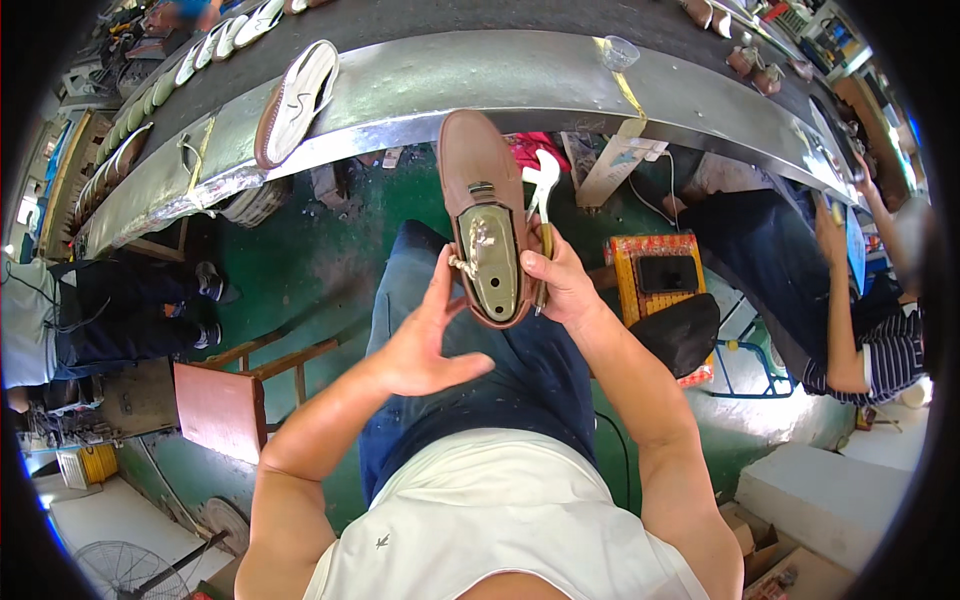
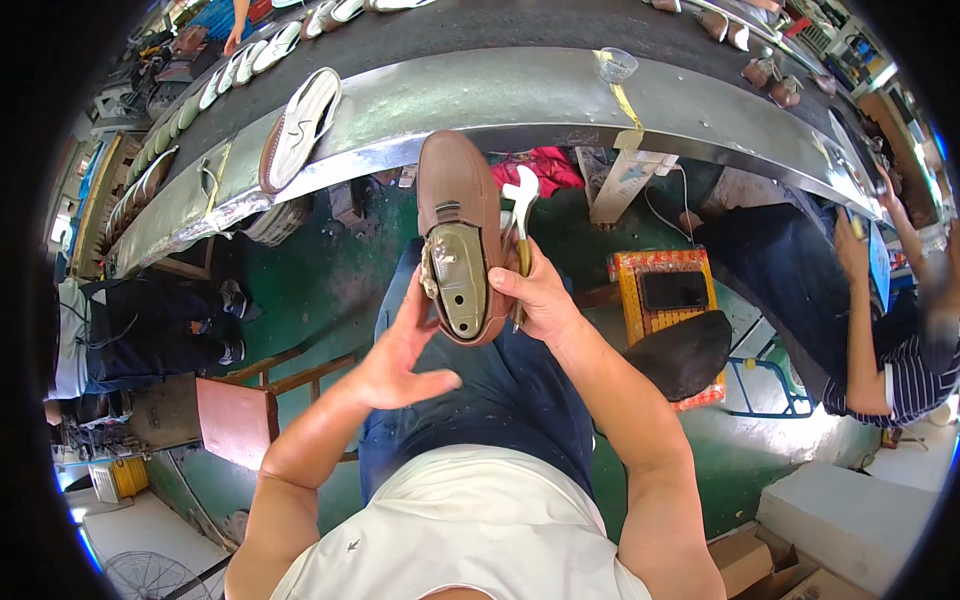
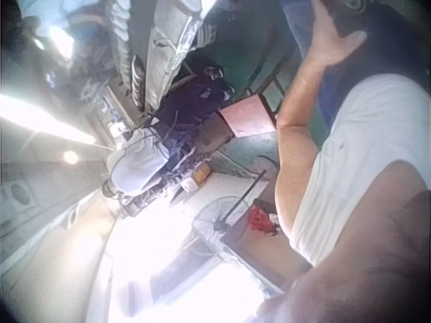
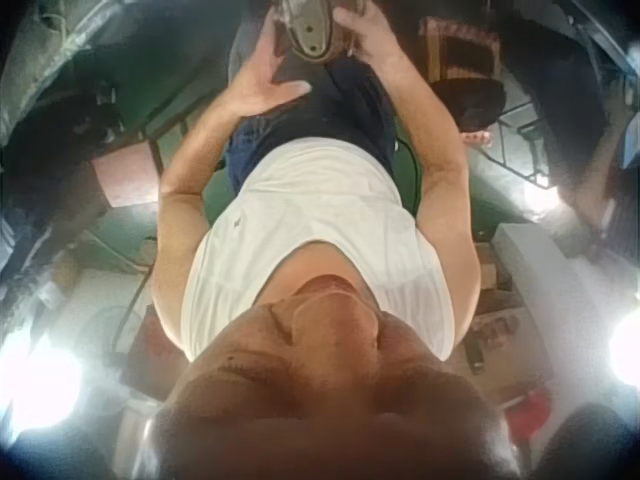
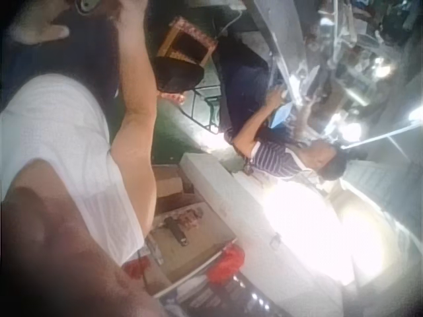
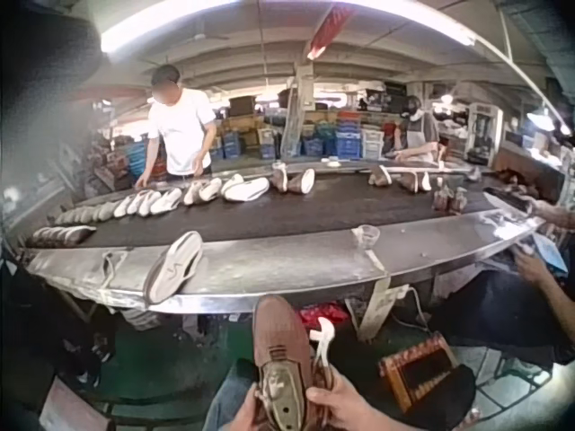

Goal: Adjust shoe uppers by stretching them over the last using lasting pincers and moving them on a conveyor belt.

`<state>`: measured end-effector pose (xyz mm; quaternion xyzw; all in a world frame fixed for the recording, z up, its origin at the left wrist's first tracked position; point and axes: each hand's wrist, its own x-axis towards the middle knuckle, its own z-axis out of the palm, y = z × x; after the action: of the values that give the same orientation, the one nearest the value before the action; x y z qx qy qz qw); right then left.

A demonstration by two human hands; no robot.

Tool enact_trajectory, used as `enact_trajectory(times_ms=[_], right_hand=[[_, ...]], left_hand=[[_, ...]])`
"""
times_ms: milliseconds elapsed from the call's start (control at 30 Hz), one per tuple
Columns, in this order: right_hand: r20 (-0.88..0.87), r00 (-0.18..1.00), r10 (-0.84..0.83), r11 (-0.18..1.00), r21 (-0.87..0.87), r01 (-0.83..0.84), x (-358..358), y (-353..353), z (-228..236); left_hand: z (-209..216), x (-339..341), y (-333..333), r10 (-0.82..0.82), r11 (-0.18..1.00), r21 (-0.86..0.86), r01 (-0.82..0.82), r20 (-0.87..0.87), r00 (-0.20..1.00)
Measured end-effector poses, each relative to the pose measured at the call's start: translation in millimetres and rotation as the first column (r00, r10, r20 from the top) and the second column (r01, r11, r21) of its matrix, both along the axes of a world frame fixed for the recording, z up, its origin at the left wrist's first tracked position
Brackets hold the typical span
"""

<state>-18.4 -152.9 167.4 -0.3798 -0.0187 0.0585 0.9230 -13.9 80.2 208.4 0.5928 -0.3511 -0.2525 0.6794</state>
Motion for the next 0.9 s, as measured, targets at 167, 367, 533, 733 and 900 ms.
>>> enact_trajectory(times_ms=[167,367,533,733,900], right_hand=[[0.198,0.977,-0.084,0.969,-0.214,0.127,23.5,3.7,23.1],[0.336,0.935,-0.109,0.224,-0.908,0.353,88.7,-42.5,63.5],[0.572,0.815,0.093,-0.441,-0.71,0.549,167.1,-109.8,65.9],[0.638,0.765,0.087,-0.506,-0.634,0.585,211.1,-153.4,41.2],[0.621,0.784,0.025,-0.447,-0.694,0.564,219.1,-157.4,37.4]], left_hand=[[-0.2,2.1,-46.7,0.352,0.933,0.027,-0.359,0.136,0.926],[26.9,74.2,-37.5,0.284,0.836,-0.307,-0.456,-0.468,0.837],[41.3,156.5,-55.1,0.421,0.851,-0.189,-0.489,-0.311,0.852],[60.8,309.0,-105.8,0.557,0.824,-0.012,-0.567,-0.17,0.813],[40.7,462.6,-148.0,0.672,0.724,0.154,-0.673,0.067,0.738]])
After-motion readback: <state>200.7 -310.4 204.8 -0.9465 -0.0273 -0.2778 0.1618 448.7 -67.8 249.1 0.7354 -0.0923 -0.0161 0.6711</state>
